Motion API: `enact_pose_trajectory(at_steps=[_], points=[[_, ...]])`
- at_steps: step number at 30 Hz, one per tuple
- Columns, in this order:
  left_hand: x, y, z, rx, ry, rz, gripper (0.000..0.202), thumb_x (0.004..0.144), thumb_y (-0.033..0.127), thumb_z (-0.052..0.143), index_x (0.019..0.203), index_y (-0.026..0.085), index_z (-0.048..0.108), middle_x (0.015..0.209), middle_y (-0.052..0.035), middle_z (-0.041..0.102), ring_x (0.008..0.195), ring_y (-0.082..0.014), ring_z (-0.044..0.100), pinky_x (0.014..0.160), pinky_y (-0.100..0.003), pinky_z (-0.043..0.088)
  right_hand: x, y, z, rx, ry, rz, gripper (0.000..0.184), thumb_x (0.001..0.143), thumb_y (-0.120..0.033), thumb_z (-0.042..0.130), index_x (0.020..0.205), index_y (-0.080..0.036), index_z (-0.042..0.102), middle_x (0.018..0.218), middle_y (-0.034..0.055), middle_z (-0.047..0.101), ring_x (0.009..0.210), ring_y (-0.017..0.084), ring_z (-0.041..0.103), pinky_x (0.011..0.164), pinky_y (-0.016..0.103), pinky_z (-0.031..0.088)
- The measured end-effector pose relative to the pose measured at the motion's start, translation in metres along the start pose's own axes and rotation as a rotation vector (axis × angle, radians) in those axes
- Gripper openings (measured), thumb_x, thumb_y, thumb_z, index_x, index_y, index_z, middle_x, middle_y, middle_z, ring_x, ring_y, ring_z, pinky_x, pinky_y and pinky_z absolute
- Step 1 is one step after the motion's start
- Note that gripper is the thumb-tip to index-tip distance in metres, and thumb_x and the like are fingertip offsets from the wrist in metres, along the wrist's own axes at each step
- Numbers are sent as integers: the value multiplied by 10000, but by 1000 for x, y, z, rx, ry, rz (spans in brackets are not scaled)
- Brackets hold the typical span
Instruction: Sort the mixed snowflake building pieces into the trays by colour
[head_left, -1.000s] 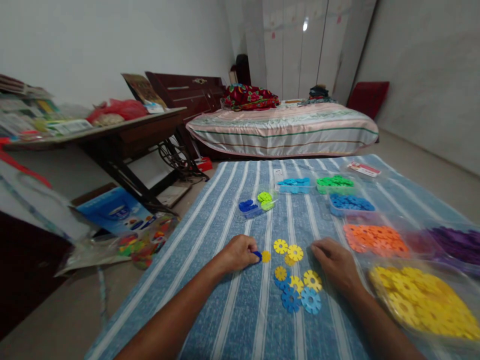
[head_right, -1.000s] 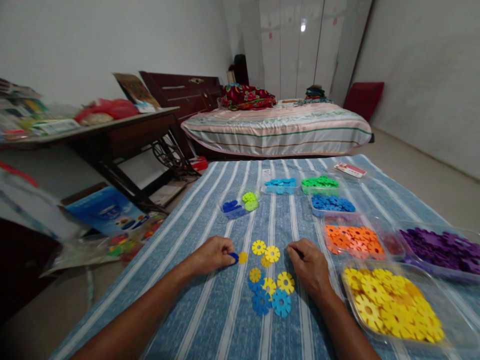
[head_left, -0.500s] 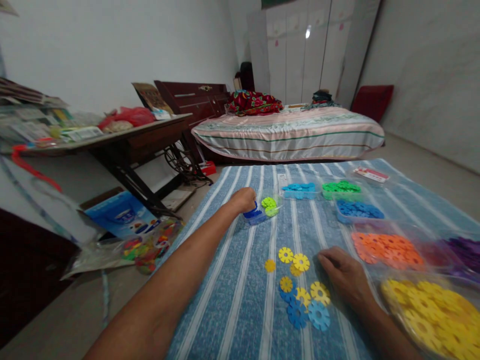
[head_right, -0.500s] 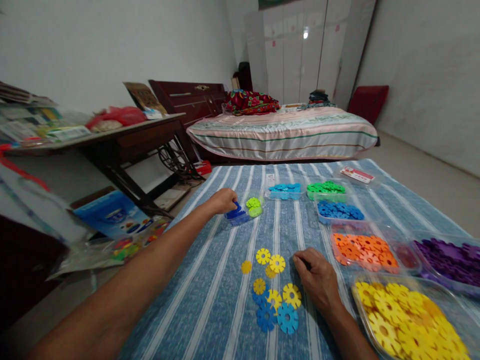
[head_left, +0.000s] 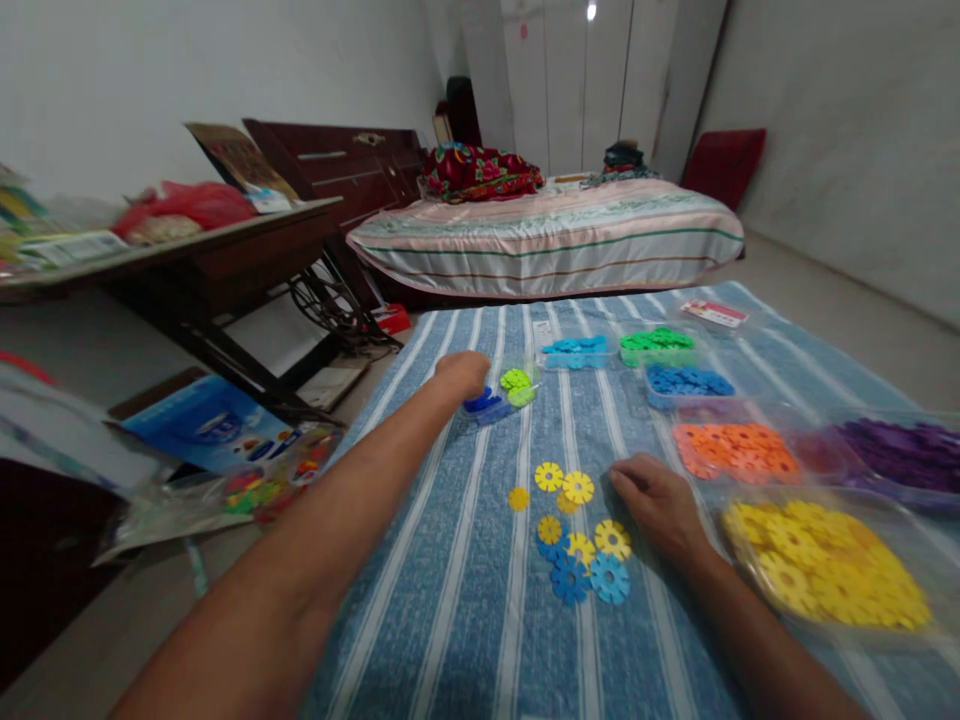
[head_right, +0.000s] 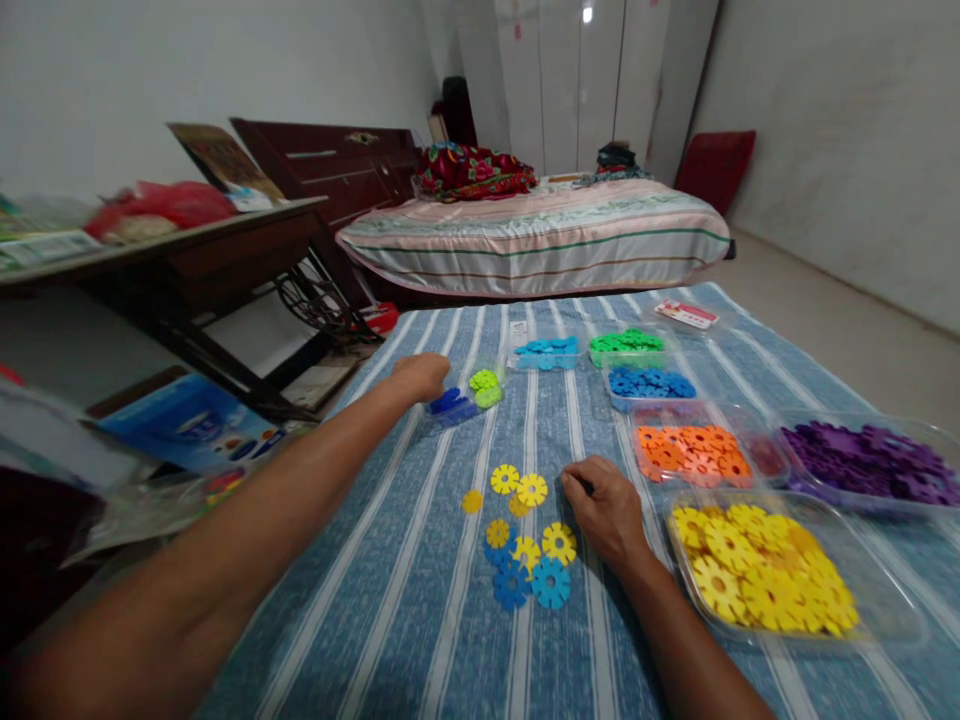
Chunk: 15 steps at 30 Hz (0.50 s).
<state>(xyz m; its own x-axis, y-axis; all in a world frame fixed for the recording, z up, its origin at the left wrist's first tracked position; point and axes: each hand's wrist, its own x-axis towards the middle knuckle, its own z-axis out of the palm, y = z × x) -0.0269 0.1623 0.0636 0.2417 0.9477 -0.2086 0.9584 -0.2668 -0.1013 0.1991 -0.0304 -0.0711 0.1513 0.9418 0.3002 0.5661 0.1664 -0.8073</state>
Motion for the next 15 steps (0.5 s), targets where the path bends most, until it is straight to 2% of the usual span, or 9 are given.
enact_pose_trajectory(at_steps=[2,4,7,8,10,12,15], points=[[-14,6,-6,54,28,-33,277,682,245,676,949,185,714,998,-133,693,1056,-285,587,838,-313,439,0,0,-1,-5,6,-2,222,823,-325,503,729,-215,670,728,24,633,743,187,587,706,309,438],[-32,15,-10,66,55,9,244,743,257,610,951,173,707,990,-118,692,995,-253,604,796,-288,430,1,1,-1,-1,8,-5,218,820,-316,502,729,-215,671,734,23,637,748,186,590,714,309,442],[-67,29,-4,-59,-7,281,171,787,242,547,828,178,701,813,-48,686,788,-172,604,687,-244,393,1,1,0,5,16,-11,216,817,-315,505,726,-213,672,743,26,641,758,188,595,724,310,444],[-80,34,0,-128,-74,384,154,782,223,545,776,178,691,753,-28,671,721,-148,585,653,-235,375,1,2,0,7,20,-13,215,816,-314,506,727,-213,673,743,26,642,757,187,596,724,310,444],[-102,42,13,-239,-198,509,125,758,192,552,713,180,668,676,1,636,634,-119,540,607,-229,341,1,1,0,11,27,-17,213,812,-310,506,730,-211,675,744,26,644,750,185,595,720,308,444],[-120,50,28,-281,-255,531,101,738,192,559,686,185,645,626,15,597,588,-112,505,568,-234,306,1,1,-1,15,30,-20,211,810,-307,505,731,-212,675,744,25,646,747,183,595,716,304,445],[-135,60,50,-287,-275,515,94,732,237,570,664,186,611,622,11,573,591,-123,496,548,-246,276,2,-1,-1,5,20,-21,214,812,-310,504,723,-214,674,737,21,645,748,181,594,718,301,444]])
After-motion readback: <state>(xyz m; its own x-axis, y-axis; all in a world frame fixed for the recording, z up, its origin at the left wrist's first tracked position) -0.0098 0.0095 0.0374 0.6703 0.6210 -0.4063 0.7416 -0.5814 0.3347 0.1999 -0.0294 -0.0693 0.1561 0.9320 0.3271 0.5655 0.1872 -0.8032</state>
